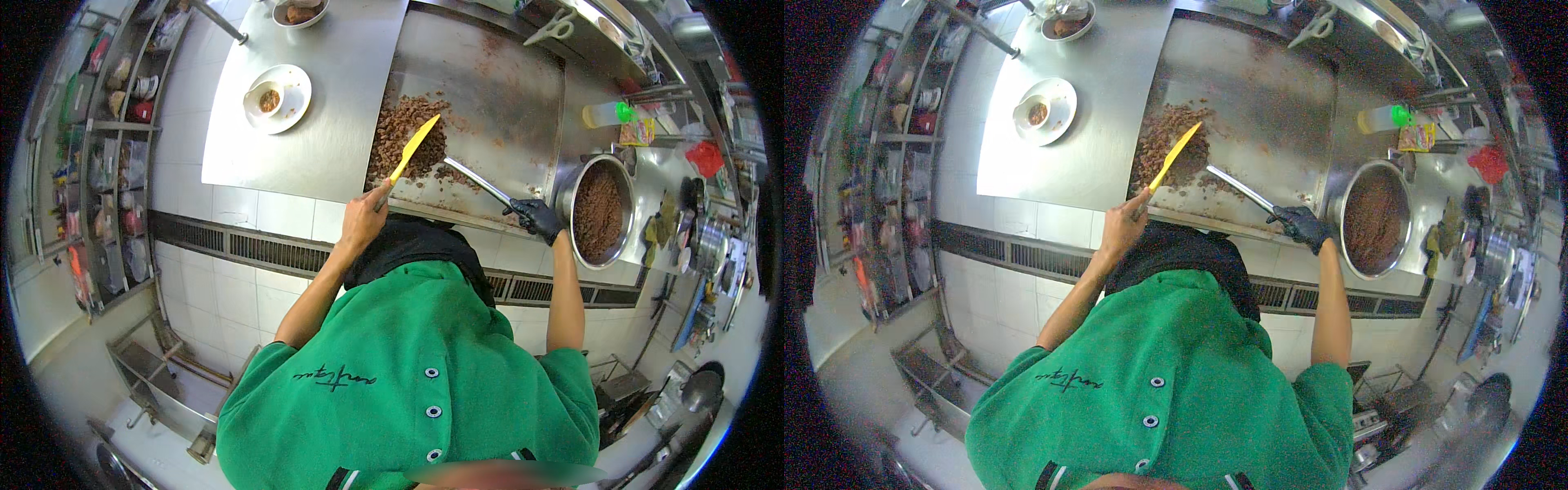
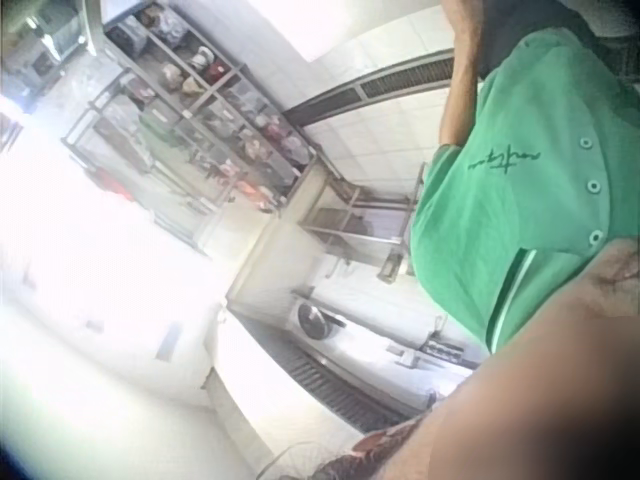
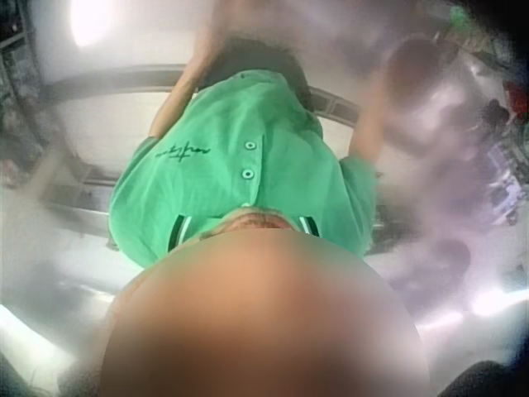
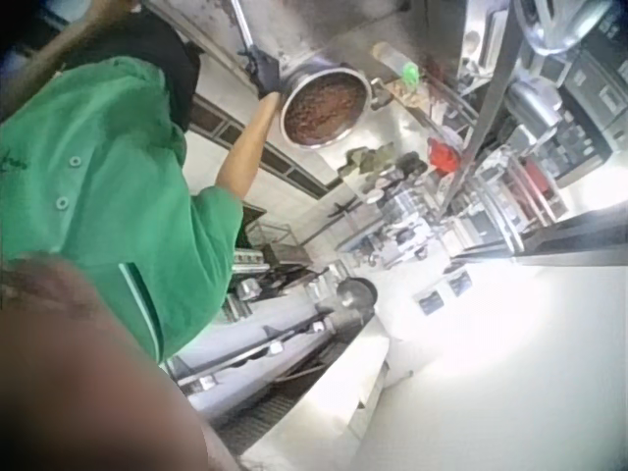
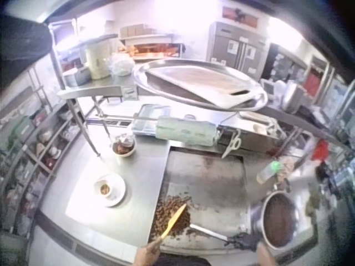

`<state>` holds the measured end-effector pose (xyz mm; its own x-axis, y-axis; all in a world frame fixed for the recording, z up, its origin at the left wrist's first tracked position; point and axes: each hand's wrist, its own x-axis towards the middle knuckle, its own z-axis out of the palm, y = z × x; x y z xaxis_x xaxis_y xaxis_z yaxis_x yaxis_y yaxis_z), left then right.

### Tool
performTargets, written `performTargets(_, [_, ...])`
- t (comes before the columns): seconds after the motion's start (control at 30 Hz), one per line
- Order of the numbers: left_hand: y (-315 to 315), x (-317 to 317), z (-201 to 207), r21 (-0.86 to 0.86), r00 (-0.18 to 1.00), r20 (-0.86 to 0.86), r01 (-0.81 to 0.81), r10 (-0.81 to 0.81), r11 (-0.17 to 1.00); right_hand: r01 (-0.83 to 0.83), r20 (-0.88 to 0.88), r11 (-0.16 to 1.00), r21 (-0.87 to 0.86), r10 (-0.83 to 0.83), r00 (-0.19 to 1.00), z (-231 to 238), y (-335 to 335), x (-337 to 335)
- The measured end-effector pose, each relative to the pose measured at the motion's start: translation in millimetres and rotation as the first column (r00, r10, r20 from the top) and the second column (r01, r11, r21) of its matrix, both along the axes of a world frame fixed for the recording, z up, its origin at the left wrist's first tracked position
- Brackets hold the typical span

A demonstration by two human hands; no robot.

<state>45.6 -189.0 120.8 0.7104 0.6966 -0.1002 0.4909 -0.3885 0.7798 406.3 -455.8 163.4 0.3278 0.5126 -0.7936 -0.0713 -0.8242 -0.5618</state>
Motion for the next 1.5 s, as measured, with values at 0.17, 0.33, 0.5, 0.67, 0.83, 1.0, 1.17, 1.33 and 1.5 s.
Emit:
performTargets(0.17, [3,3,8,-0.007,1.000,-0.010,-0.002,0.002,1.000,0.166,-0.072,0.986,0.021,-0.165,0.984,-2,-23,-38])
performTargets(0.33, [13,14,20,0.046,0.993,0.116,-0.039,0.034,0.998,0.215,-0.049,0.975,0.062,-0.212,0.976,24,-44,-69])
performTargets(0.5, [29,39,32,0.000,0.991,0.110,-0.072,0.072,0.997,0.239,0.032,0.964,0.120,-0.244,0.969,54,-65,-95])
performTargets(0.67, [39,58,30,-0.092,0.986,0.137,-0.082,0.094,0.992,0.370,0.044,0.927,0.066,-0.373,0.927,69,-104,-111])
performTargets(0.83, [48,78,19,-0.183,0.980,0.178,-0.060,0.093,0.981,0.284,0.139,0.909,0.306,-0.337,0.931,80,-163,-121])
performTargets(1.0, [46,93,21,-0.164,0.981,0.189,-0.018,0.049,0.986,0.799,-0.266,0.570,0.193,-0.753,0.602,124,-222,-133])
performTargets(1.17, [44,103,26,-0.236,0.971,0.232,0.009,0.048,0.972,0.784,-0.025,0.534,0.315,-0.821,0.570,184,-258,-146])
performTargets(1.33, [44,104,24,-0.178,0.985,0.172,0.000,0.031,0.984,0.812,0.402,0.534,0.235,-0.814,0.419,194,-257,-138])
performTargets(1.5, [51,106,25,-0.161,0.963,0.270,0.032,0.013,0.986,0.691,0.975,0.719,-0.076,-0.090,0.201,163,-236,-128])
